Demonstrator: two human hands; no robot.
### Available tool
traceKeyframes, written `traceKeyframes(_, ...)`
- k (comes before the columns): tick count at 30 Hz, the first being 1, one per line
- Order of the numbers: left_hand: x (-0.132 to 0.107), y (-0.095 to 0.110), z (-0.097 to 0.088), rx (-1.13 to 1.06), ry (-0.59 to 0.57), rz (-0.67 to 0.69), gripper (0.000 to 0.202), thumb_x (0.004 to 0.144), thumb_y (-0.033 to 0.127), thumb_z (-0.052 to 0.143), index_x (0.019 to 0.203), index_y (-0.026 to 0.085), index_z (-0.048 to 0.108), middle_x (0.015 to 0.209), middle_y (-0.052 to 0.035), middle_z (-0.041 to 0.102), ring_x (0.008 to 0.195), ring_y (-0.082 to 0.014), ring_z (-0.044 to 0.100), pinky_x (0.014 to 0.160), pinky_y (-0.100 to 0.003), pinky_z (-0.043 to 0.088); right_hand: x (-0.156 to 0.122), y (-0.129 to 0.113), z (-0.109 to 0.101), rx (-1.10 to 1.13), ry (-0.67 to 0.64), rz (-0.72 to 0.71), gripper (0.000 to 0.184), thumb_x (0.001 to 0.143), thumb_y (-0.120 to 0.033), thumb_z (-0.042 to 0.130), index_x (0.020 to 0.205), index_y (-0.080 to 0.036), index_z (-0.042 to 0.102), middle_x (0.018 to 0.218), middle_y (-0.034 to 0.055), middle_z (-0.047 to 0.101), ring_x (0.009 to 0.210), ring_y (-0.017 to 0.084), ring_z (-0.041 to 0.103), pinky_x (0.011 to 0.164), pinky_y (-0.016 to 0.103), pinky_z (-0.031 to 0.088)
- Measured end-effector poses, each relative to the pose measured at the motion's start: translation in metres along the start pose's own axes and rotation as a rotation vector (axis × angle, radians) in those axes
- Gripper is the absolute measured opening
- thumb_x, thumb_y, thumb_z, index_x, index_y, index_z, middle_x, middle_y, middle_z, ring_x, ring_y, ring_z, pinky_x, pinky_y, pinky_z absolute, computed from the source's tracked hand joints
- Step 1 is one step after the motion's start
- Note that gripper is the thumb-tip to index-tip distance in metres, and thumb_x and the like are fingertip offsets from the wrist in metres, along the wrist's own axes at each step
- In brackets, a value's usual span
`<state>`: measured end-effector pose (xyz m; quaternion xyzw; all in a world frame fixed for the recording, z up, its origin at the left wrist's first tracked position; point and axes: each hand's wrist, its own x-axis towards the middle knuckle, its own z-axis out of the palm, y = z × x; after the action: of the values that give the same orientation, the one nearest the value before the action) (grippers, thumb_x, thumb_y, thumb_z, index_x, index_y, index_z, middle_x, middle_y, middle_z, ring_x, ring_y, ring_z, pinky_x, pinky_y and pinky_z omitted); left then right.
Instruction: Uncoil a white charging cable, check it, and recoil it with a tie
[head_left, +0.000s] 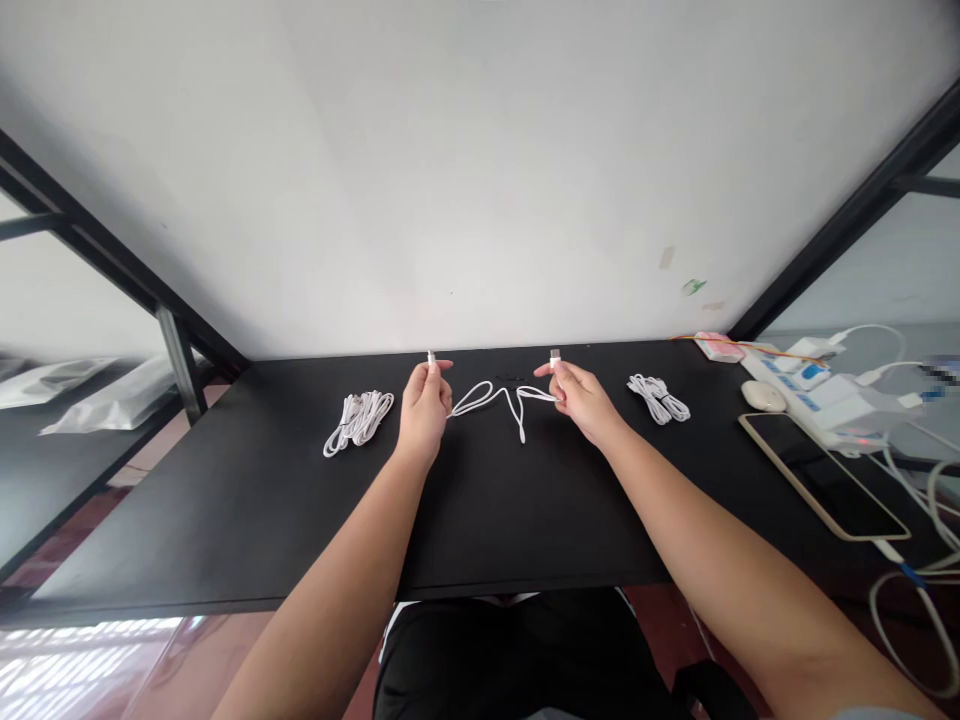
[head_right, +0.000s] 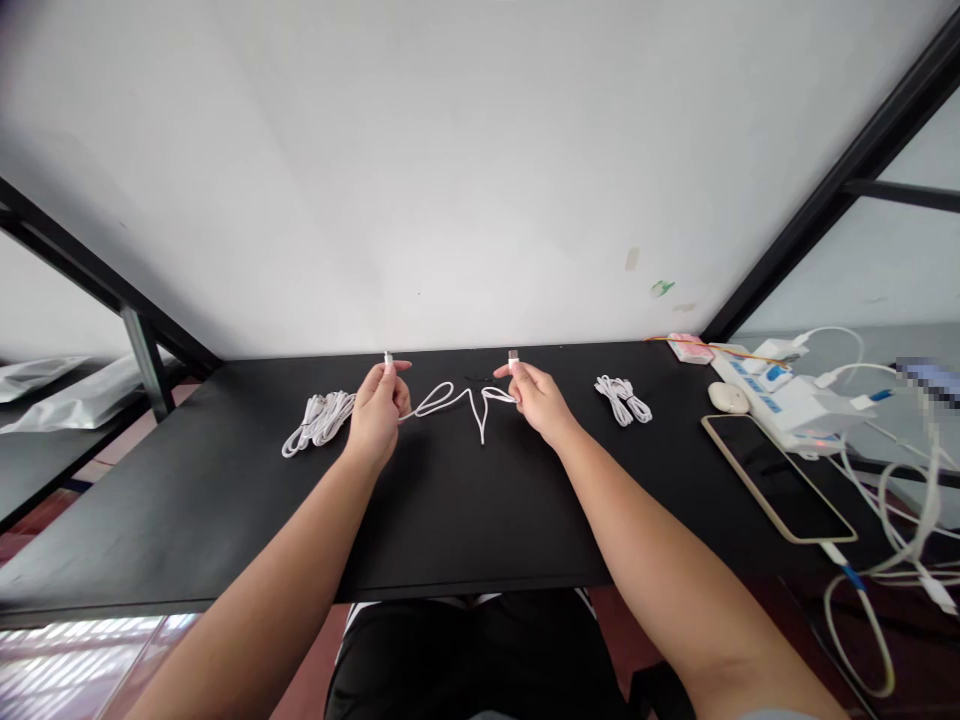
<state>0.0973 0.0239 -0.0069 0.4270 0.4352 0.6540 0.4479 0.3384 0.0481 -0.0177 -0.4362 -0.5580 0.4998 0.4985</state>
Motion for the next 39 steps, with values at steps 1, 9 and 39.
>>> traceKeyframes(1,-0.0016,-0.0014,0.0013,0.025,-0.032,-0.017,0.034,0.091,0.055,0.057,0.096,0.021,0.063,0.054,0.0069,0.037,0.043,-0.0075,0.03,0.041,-0.02,0.023,-0.0015,0.0008,0.0026,-0.017,-0.04,0.001,0.051,0.09,-0.069,0.054,0.091,-0.021,0.069,0.059,-0.0055,0.035,0.047,0.009,0.028,0.042,0.024,0.023)
traceKeyframes(9,-0.0048,-0.0029,0.0032,0.143,-0.148,-0.072,0.04,0.087,0.055,0.063,0.096,0.017,0.073,0.067,0.0021,0.052,0.047,-0.0063,0.045,0.043,-0.021,0.034,-0.0054,-0.0003,0.0086,-0.031,-0.132,0.073,0.05,0.09,-0.069,0.054,0.091,-0.021,0.066,0.06,-0.0067,0.034,0.047,0.009,0.028,0.044,0.023,0.027)
traceKeyframes(39,-0.0102,0.0016,0.0061,0.312,-0.102,-0.041,0.042,0.074,0.051,0.08,0.094,0.014,0.077,0.074,-0.0048,0.072,0.053,-0.0084,0.055,0.051,-0.022,0.046,-0.0075,0.0024,0.0084,-0.37,-0.087,-0.137,0.043,0.096,-0.058,0.05,0.1,-0.02,0.068,0.064,-0.0044,0.044,0.056,0.012,0.043,0.056,0.026,0.035)
